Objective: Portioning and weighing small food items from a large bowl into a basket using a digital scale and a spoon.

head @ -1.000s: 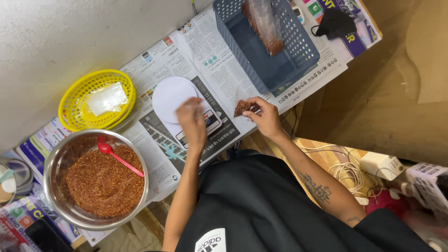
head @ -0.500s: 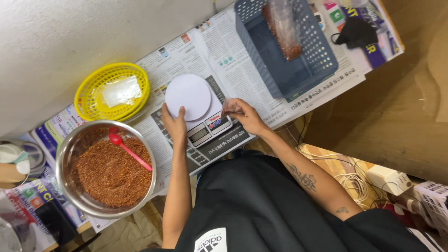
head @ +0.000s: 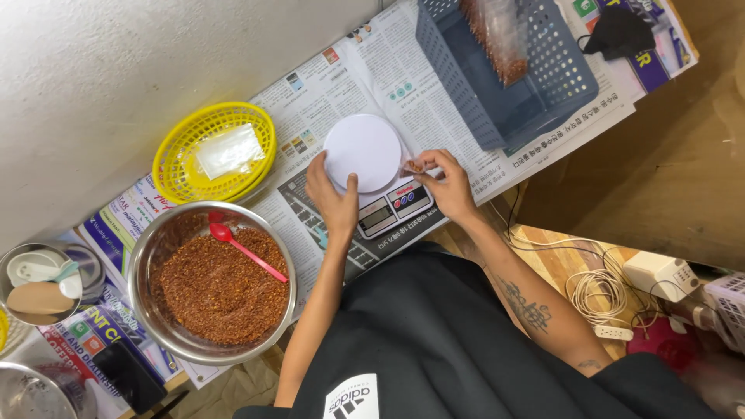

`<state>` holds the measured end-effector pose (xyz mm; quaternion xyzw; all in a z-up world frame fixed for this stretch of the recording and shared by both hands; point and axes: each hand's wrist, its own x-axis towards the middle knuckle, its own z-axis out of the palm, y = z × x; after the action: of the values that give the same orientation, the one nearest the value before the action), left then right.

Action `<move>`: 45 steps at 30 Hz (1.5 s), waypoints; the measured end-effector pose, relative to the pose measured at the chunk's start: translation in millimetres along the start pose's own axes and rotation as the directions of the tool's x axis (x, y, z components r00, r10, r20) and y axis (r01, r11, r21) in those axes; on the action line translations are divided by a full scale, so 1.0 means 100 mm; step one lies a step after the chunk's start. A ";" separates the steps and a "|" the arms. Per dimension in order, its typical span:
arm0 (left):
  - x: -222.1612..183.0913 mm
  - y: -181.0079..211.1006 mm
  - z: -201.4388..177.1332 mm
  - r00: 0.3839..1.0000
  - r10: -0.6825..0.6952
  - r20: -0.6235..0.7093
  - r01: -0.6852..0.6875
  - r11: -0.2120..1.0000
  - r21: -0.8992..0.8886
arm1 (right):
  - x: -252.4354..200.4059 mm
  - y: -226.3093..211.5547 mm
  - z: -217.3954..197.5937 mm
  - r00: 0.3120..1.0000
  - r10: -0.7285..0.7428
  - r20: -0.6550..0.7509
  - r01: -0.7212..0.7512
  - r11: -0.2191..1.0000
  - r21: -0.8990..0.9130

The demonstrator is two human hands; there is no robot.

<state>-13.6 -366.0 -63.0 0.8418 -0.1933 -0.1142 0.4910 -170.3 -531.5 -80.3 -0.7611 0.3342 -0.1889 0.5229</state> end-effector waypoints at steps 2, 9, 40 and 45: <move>0.09 0.06 -0.09 0.989 0.125 0.084 -0.121 0.992 -0.047 | 0.12 -0.14 0.12 1.000 -0.006 -0.004 0.006 0.999 0.038; 0.33 0.31 -0.21 0.909 0.356 0.217 -0.294 0.916 -0.272 | 0.40 -0.31 0.58 0.996 0.060 0.070 -0.078 0.956 0.283; 0.56 0.40 -0.14 0.873 0.366 0.322 -0.252 0.905 -0.343 | 0.35 -0.63 0.30 0.993 -0.112 -0.040 0.118 0.968 0.221; 0.59 0.33 -0.03 0.913 0.269 0.307 -0.128 0.902 -0.412 | 0.37 -0.64 0.25 0.994 -0.108 -0.010 0.107 0.969 0.220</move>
<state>33.6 -404.2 -33.1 0.6702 -0.3389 -0.2488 0.6116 -108.0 -525.9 -33.3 -0.7155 0.2690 -0.2522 0.5934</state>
